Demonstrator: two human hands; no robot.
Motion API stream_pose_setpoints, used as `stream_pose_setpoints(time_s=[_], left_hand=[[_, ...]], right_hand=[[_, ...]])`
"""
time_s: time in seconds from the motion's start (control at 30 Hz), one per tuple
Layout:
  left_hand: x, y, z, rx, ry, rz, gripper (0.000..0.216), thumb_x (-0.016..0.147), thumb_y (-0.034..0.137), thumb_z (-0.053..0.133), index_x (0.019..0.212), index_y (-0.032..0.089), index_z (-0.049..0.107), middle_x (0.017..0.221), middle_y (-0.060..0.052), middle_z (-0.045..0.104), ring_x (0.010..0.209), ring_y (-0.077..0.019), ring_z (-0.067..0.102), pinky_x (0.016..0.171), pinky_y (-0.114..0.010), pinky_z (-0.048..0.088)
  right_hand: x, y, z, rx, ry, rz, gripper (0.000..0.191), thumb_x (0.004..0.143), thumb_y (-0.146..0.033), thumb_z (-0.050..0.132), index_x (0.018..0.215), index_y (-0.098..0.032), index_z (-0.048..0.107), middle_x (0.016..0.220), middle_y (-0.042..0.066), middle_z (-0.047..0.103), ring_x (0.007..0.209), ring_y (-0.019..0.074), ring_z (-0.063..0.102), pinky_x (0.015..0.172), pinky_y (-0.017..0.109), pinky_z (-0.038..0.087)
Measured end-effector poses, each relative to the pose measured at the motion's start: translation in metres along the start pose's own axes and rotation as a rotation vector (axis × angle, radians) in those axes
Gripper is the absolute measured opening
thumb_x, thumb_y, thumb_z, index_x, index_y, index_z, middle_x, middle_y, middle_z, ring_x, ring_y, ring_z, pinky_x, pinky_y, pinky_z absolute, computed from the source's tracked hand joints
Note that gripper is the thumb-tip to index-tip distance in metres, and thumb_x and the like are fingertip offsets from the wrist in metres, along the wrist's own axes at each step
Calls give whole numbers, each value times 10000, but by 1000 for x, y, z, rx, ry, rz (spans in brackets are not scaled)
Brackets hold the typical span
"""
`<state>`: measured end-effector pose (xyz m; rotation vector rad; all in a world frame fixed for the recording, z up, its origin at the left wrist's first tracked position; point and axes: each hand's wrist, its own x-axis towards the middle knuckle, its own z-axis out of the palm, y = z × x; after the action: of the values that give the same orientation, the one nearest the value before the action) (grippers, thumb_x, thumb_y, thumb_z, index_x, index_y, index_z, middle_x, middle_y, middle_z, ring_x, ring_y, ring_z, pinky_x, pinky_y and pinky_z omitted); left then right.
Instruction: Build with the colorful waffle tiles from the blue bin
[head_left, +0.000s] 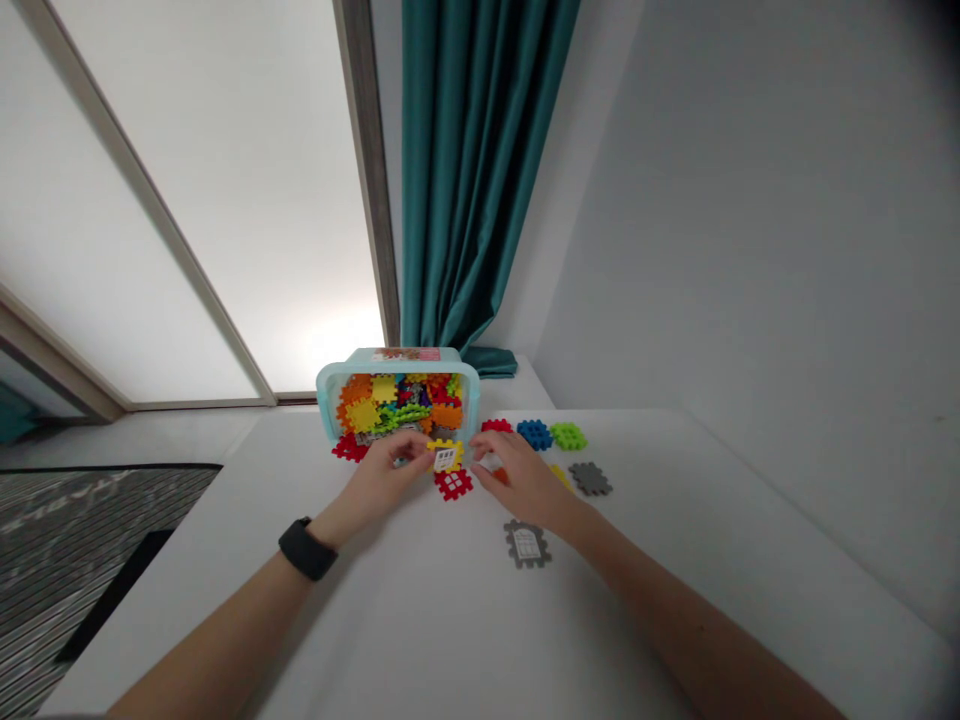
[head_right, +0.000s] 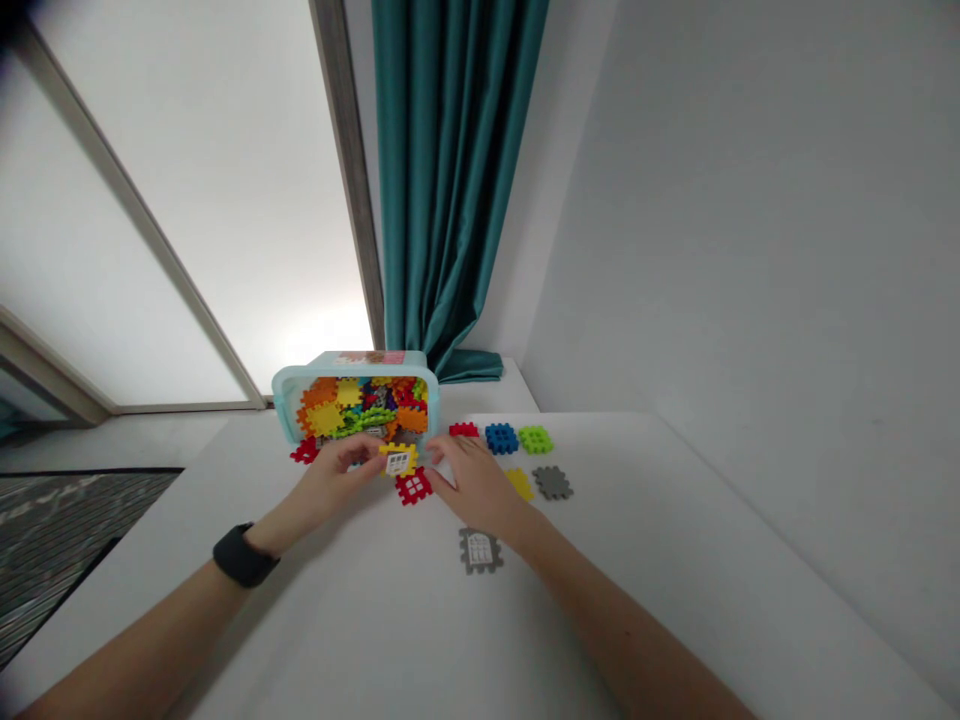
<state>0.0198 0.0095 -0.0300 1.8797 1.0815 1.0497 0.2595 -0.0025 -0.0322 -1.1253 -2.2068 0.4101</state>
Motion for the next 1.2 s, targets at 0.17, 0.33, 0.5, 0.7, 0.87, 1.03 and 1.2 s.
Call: stream_pose_setpoints(time_s=[0.17, 0.33, 0.5, 0.7, 0.87, 1.03, 1.2], left_hand=[[-5, 13, 11, -256, -72, -110, 274, 847, 440, 669, 879, 168, 646, 730, 9, 583, 676, -133, 509, 639, -250, 394], [-8, 21, 14, -278, -119, -127, 293, 876, 458, 632, 859, 166, 647, 796, -18, 625, 740, -153, 541, 665, -258, 418], [-10, 13, 19, -244, -122, -118, 308, 914, 470, 581, 872, 170, 639, 821, -28, 645, 773, -169, 574, 705, -285, 461], [-9, 3, 24, -237, -95, -124, 293, 858, 453, 674, 837, 167, 618, 790, -24, 655, 725, -157, 586, 672, -271, 464], [-6, 3, 20, -230, -54, -100, 280, 872, 438, 666, 930, 164, 669, 787, -27, 676, 703, -155, 594, 647, -262, 458], [-7, 2, 22, -148, -94, -76, 246, 877, 394, 659, 971, 169, 695, 869, -56, 711, 783, -181, 623, 688, -278, 480], [-5, 0, 21, -203, 1, -92, 203, 852, 344, 662, 951, 168, 672, 753, -5, 626, 682, -143, 570, 620, -251, 447]], right_hand=[[2, -13, -2, 294, 15, 175, 273, 924, -316, 607, 1181, -228, 574, 1027, 59, 702, 897, 188, 667, 624, 251, 516], [6, -19, -4, 296, 47, 184, 130, 905, -316, 604, 977, -223, 658, 942, 43, 718, 846, 179, 675, 568, 229, 484], [6, -17, 2, 304, 74, 247, 136, 899, -309, 582, 957, -217, 664, 831, 21, 718, 726, 152, 661, 502, 207, 440], [7, -14, 7, 355, 70, 297, 124, 885, -312, 609, 927, -204, 653, 826, 26, 720, 736, 156, 666, 549, 221, 467], [5, -15, 11, 350, 75, 219, 138, 891, -251, 605, 1017, -207, 638, 841, 24, 715, 758, 157, 667, 655, 259, 517], [3, -15, 14, 265, 30, 155, 151, 919, -211, 581, 1062, -222, 629, 854, 17, 714, 765, 156, 667, 706, 279, 522], [2, -11, 18, 314, 36, 174, 219, 909, -199, 588, 1127, -220, 595, 817, 2, 705, 725, 151, 657, 687, 273, 514]])
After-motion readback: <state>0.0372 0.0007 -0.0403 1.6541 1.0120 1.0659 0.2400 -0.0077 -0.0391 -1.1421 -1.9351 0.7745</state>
